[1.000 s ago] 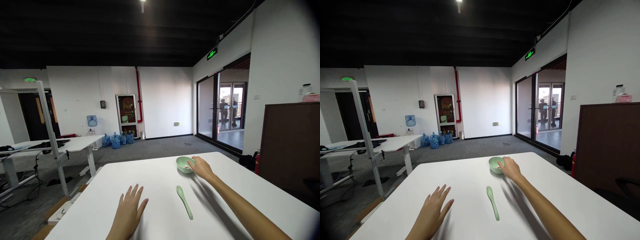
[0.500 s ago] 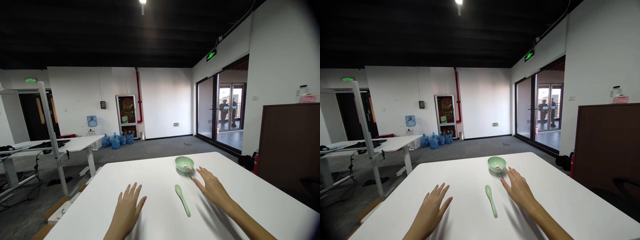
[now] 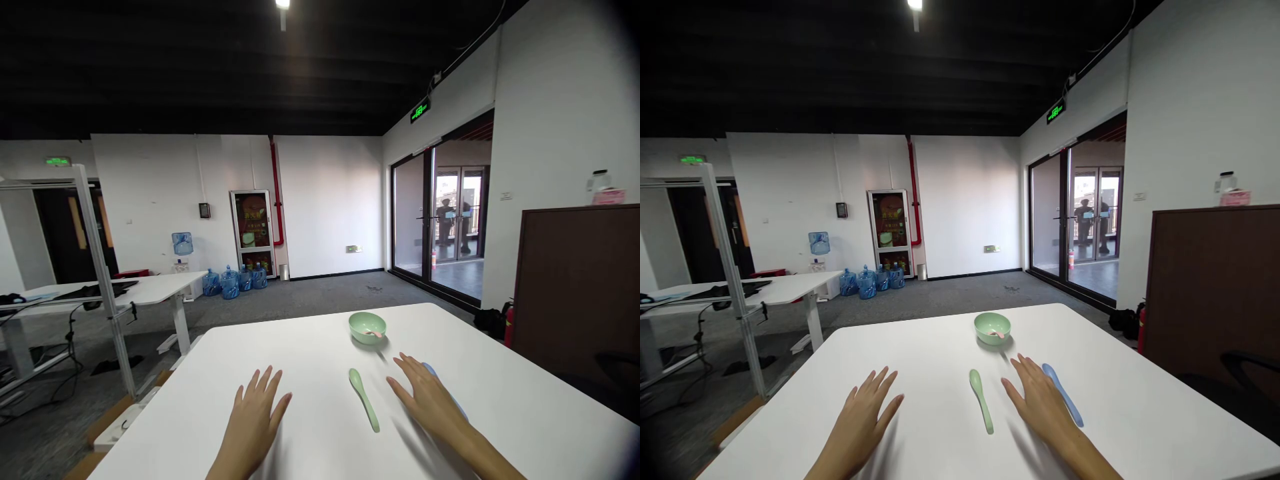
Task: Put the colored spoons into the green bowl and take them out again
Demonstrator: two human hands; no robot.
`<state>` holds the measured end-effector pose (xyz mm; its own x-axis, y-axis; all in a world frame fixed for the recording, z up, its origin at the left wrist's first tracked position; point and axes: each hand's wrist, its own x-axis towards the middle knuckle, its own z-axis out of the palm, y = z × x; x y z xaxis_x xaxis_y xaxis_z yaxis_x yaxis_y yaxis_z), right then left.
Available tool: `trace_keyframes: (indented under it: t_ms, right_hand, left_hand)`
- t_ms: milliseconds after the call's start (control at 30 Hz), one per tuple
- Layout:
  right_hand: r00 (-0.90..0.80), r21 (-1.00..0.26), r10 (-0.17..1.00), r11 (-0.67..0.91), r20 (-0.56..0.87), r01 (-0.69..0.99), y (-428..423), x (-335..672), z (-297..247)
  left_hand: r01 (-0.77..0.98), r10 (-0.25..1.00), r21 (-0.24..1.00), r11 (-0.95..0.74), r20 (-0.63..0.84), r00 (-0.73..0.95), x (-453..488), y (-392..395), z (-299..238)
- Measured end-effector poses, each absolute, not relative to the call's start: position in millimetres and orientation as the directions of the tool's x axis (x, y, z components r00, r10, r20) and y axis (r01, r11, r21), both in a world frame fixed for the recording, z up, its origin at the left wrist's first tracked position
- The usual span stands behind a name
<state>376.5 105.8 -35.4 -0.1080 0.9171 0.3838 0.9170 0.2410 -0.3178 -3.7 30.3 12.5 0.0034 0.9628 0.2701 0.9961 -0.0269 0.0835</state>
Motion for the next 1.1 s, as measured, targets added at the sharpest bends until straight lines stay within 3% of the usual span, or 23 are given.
trace_keyframes:
  t_ms: [467, 700, 900, 1100]
  right_hand:
    - [-0.11, -0.317, 0.915, 0.244, 0.389, 0.916, 108, 372, -31]
    - [-0.129, -0.305, 0.907, 0.264, 0.401, 0.915, 141, 365, 5]
    - [-0.05, -0.218, 0.952, 0.12, 0.3, 0.969, 203, 348, 43]
    - [0.046, -0.252, 0.99, -0.011, 0.134, 0.968, 263, 336, 47]
  left_hand:
    - [0.994, 0.957, 0.096, -0.043, 0.288, 0.013, -3, 31, 12]
    - [0.993, 0.952, 0.107, -0.057, 0.306, 0.021, -3, 31, 9]
    - [0.993, 0.956, 0.1, -0.061, 0.291, 0.03, -2, 35, 9]
    - [0.993, 0.959, 0.098, -0.07, 0.279, 0.04, 0, 35, 8]
